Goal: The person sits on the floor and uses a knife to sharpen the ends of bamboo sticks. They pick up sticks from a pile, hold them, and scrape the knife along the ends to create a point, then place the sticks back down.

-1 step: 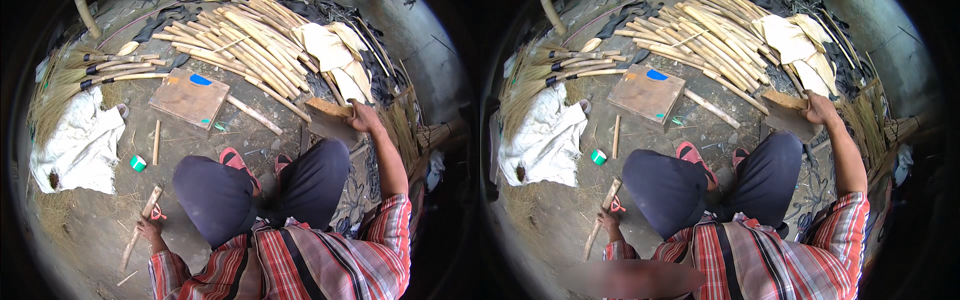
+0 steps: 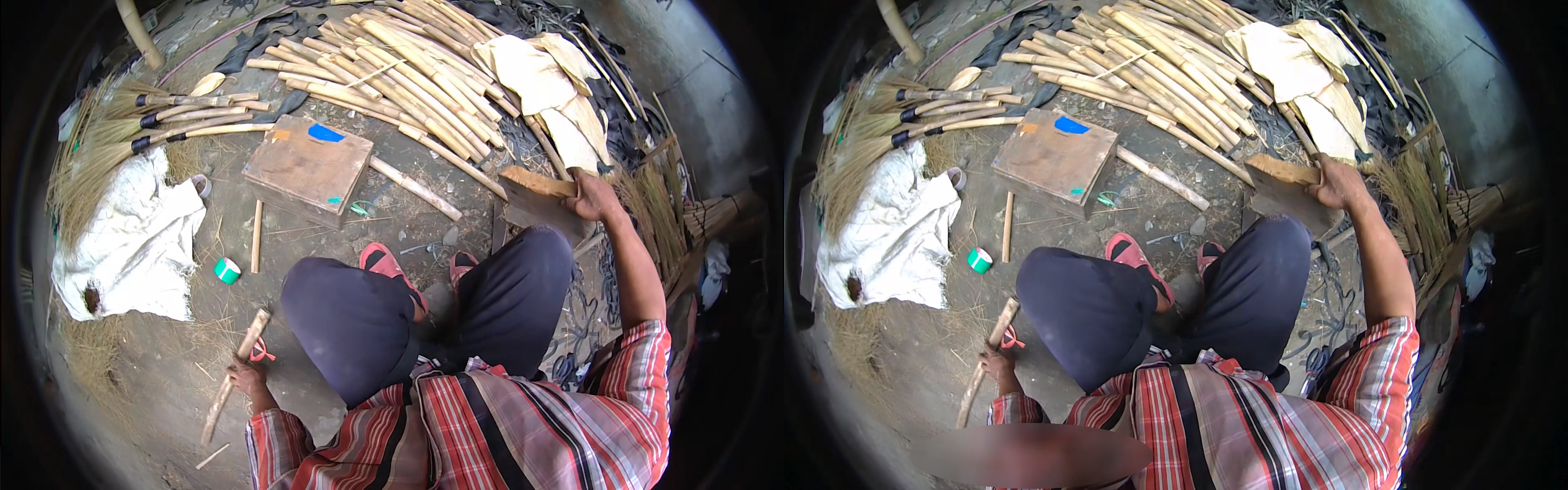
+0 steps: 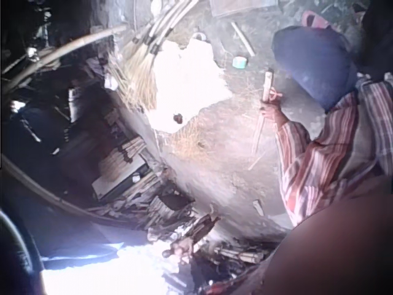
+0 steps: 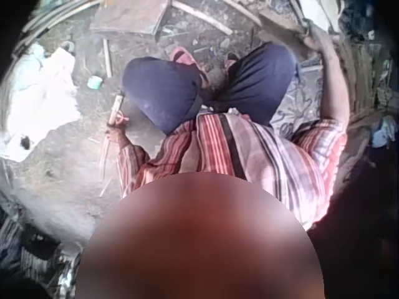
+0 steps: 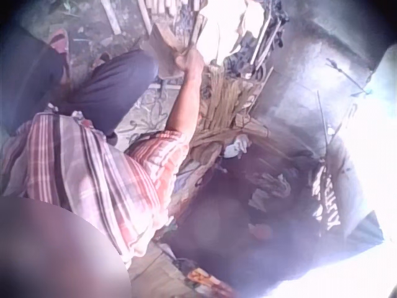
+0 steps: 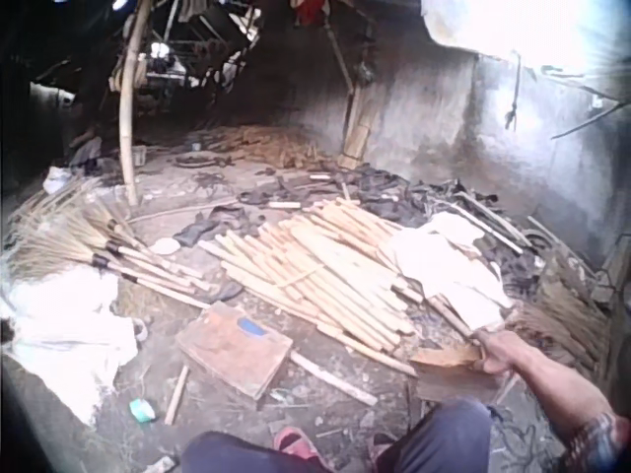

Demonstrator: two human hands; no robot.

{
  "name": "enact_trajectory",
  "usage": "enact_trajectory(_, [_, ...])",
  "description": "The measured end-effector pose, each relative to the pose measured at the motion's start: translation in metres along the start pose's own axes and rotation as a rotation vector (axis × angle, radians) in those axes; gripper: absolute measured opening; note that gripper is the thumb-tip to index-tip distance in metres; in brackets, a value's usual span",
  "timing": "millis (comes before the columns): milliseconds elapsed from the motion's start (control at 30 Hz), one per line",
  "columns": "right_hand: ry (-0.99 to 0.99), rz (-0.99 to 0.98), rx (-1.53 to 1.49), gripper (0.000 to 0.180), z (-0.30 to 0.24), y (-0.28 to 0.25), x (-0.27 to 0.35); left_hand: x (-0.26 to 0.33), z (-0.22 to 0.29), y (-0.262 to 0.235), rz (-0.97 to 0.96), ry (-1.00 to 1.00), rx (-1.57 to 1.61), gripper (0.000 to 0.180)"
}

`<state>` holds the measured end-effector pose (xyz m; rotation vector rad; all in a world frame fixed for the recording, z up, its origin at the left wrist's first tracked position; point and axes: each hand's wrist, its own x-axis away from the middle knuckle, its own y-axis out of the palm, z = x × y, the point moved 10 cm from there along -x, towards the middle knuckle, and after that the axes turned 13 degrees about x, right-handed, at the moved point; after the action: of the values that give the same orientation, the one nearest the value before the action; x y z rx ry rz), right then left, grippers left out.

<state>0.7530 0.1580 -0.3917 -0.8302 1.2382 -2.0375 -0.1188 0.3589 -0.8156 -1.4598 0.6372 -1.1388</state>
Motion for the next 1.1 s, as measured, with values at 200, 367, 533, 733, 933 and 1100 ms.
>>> enact_trajectory(200, [0.032,-0.129,-0.164,0.083,0.026,0.088,0.004,0.036,0.035,-0.001,-0.261,0.050,0.056,0.064])
enact_trajectory(367, [0.000,-0.042,-0.294,0.075,0.019,0.103,-0.015,0.082,0.090,-0.039,-0.094,0.492,-0.022,0.051])
enact_trajectory(533, [-0.092,0.184,-0.394,0.067,0.010,0.111,-0.054,0.116,0.139,-0.113,-0.062,0.616,0.281,0.052])
enact_trajectory(733, [-0.165,0.204,-0.381,0.074,-0.006,0.191,-0.083,0.154,0.206,-0.175,-0.048,0.752,0.465,0.054])
enact_trajectory(933, [-0.137,0.355,-0.407,0.076,-0.009,0.213,-0.062,0.175,0.280,-0.216,0.004,0.808,0.567,0.053])
enact_trajectory(1100, [-0.168,0.419,-0.507,0.074,-0.013,0.197,-0.071,0.192,0.379,-0.237,0.018,0.895,0.591,0.053])
